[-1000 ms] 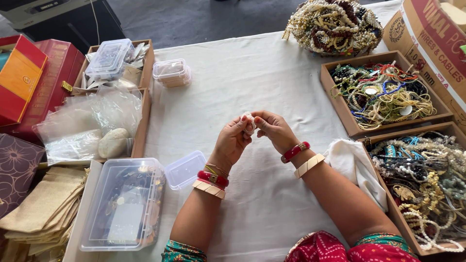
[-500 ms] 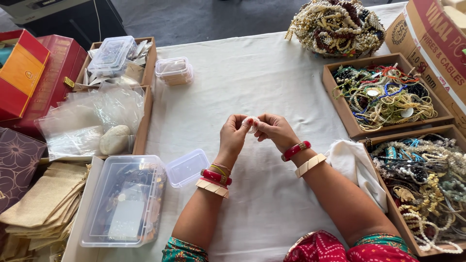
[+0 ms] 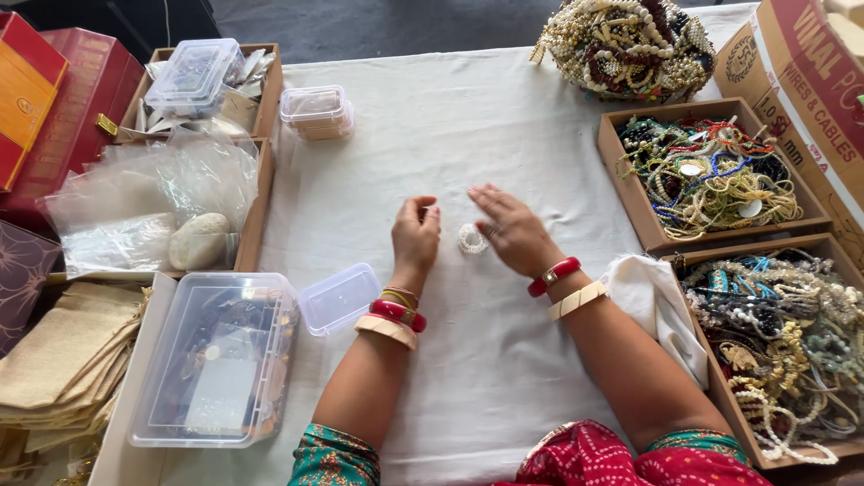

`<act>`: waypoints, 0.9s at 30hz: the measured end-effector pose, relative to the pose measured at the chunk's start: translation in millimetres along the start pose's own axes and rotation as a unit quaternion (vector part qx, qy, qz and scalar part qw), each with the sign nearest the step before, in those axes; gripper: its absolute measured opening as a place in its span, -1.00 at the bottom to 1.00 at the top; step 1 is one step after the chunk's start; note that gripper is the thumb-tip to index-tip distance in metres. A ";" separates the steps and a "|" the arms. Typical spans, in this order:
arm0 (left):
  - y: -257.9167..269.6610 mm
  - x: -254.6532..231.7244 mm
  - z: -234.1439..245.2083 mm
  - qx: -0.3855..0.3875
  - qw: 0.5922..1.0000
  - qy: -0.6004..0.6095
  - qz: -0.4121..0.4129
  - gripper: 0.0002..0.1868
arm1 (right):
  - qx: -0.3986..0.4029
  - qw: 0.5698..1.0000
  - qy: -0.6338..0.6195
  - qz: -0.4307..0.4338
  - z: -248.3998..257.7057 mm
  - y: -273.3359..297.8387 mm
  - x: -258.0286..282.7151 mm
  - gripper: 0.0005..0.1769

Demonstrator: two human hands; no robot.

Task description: The person packs small jewelry items, including gold-colored bracelets and a beaded necklace, into clear plastic bags and beige drawstring pouches. They then place the pouches into small clear plastic containers and arrange them on a table covered with a white cloth.

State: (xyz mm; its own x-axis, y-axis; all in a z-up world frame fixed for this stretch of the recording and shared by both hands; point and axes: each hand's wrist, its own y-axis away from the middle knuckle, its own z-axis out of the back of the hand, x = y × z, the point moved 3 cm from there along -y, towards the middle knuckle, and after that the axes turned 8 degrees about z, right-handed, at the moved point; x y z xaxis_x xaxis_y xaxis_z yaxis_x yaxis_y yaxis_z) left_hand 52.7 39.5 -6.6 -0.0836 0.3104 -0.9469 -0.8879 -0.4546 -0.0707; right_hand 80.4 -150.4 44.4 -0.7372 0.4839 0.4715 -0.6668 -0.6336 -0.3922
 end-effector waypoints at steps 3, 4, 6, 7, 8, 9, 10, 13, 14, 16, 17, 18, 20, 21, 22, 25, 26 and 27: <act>-16.0 31.1 -5.2 0.025 0.969 0.232 0.076 -0.80 | 0.116 0.983 0.086 0.115 -33.1 5.7 -0.8 -0.07; -22.6 44.2 -16.2 0.016 0.943 0.324 0.069 -0.83 | 0.207 0.966 0.129 0.091 -44.7 12.5 -5.3 0.09; -11.1 33.9 -17.1 0.035 0.943 0.322 0.074 -0.83 | 0.219 0.965 0.132 0.063 -37.2 17.3 3.6 0.06; -11.6 28.3 -10.3 0.027 0.948 0.309 0.069 -0.82 | 0.226 0.964 0.122 0.062 -36.1 11.7 9.4 0.03; -11.2 23.3 -14.9 0.042 0.945 0.318 0.068 -0.82 | 0.224 0.964 0.134 0.049 -26.7 11.4 1.1 0.03; -10.8 21.5 -13.7 0.045 0.940 0.331 0.073 -0.83 | 0.170 0.982 0.043 0.065 -18.7 7.6 -1.9 0.02; -10.8 21.0 -11.0 0.047 0.934 0.344 0.079 -0.83 | 0.113 0.989 -0.048 0.082 -11.4 3.5 -4.4 0.00; -2.7 12.3 -2.5 0.027 0.920 0.371 0.121 -0.83 | -0.149 0.982 -0.088 0.073 53.1 -1.5 -14.9 -0.28; -1.2 10.8 -2.7 0.027 0.917 0.379 0.121 -0.83 | -0.144 0.983 -0.081 0.075 67.8 -1.0 -24.3 -0.28; -3.1 5.0 -2.1 0.022 0.913 0.390 0.120 -0.84 | -0.289 0.955 -0.008 -0.067 109.5 -3.8 -50.7 -0.76; -0.6 1.0 -1.2 0.020 0.910 0.396 0.121 -0.84 | -0.285 0.957 -0.004 -0.063 121.2 0.0 -66.3 -0.76; 1.8 -3.8 -0.7 0.020 0.931 0.347 0.109 -0.86 | -0.318 0.943 0.067 -0.067 136.1 5.3 -81.4 -0.84; 4.0 -8.4 -1.3 0.017 0.948 0.301 0.098 -0.86 | -0.346 0.925 0.140 -0.066 153.2 15.6 -115.6 -0.88; 2.9 -8.9 -2.1 0.011 0.951 0.294 0.096 -0.87 | -0.308 0.930 0.187 -0.073 154.9 18.2 -135.3 -0.85; 1.9 -9.5 -2.9 0.004 0.954 0.286 0.094 -0.88 | -0.270 0.931 0.234 -0.079 157.1 20.8 -155.2 -0.80; 1.2 -10.0 -1.7 -0.010 0.957 0.270 0.105 -0.88 | -0.134 0.922 0.359 -0.047 142.6 18.8 -193.5 -0.71; 0.7 -8.6 -0.9 -0.017 0.956 0.272 0.105 -0.88 | -0.133 0.924 0.357 -0.040 139.7 17.9 -179.7 -0.71; -0.6 -8.8 -1.7 -0.015 0.957 0.271 0.100 -0.87 | -0.133 0.912 0.364 -0.133 141.3 17.9 -171.3 -0.84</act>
State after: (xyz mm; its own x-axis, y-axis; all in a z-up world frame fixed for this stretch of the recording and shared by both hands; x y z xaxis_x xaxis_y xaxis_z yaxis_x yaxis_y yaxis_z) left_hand 54.7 35.6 1.2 0.0034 -0.2597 -0.9657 -0.8646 -0.4860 0.1276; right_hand 210.2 -330.0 68.3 -0.3573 0.9334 -0.0323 -0.7644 -0.3121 -0.5642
